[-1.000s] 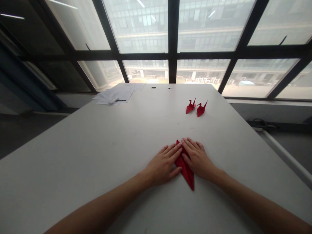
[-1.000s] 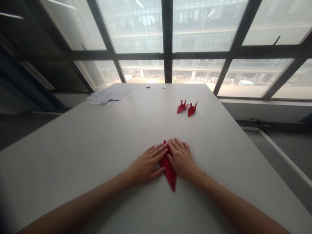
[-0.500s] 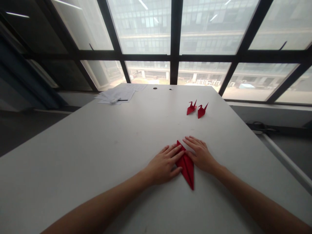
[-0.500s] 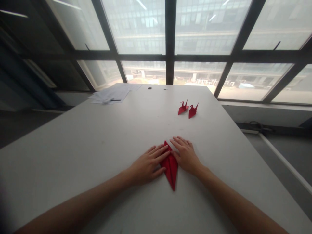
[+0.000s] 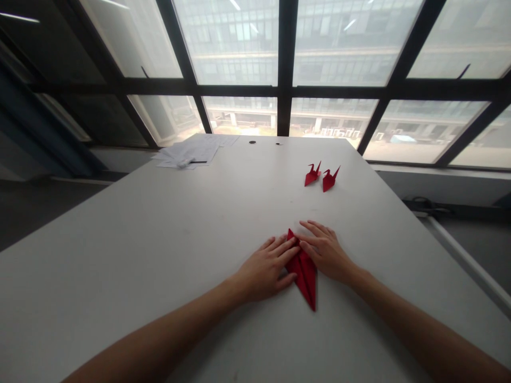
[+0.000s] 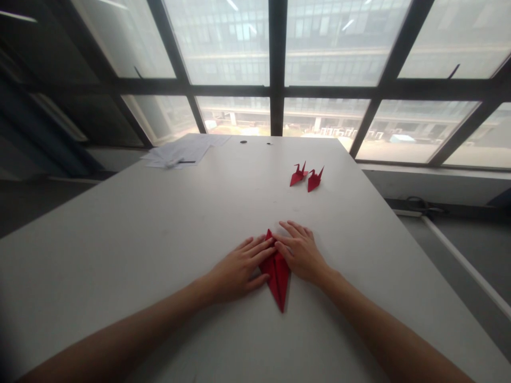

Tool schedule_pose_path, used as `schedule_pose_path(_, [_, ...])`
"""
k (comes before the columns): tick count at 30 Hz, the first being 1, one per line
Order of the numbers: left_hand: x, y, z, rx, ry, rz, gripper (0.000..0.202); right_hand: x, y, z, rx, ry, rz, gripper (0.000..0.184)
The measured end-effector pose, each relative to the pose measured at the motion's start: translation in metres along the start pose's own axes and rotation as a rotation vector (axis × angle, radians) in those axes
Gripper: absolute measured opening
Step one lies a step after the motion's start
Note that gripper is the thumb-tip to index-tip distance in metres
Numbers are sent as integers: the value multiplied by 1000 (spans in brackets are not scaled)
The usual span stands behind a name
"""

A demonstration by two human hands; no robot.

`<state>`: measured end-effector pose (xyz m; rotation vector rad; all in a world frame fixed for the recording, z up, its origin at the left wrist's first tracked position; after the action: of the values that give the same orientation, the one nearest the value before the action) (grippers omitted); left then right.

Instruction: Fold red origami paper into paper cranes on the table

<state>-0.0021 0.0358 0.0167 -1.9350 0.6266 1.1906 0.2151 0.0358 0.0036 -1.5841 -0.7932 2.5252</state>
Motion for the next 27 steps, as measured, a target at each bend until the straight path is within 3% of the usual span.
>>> schedule_pose_path(27, [0,-1,-4,6,-3,-22,63,3,-16,-17,-88,-13,34,38])
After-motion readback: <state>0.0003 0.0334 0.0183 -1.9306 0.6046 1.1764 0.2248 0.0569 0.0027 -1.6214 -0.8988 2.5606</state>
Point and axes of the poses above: each hand's wrist, its own y-axis away from the middle knuckle, its own x-axis out of the palm, z = x × y, the point moved 1 cm from there along -y, towards the middle knuckle, and after that the axes turned 13 degrees about -z, right-handed, at the moved point
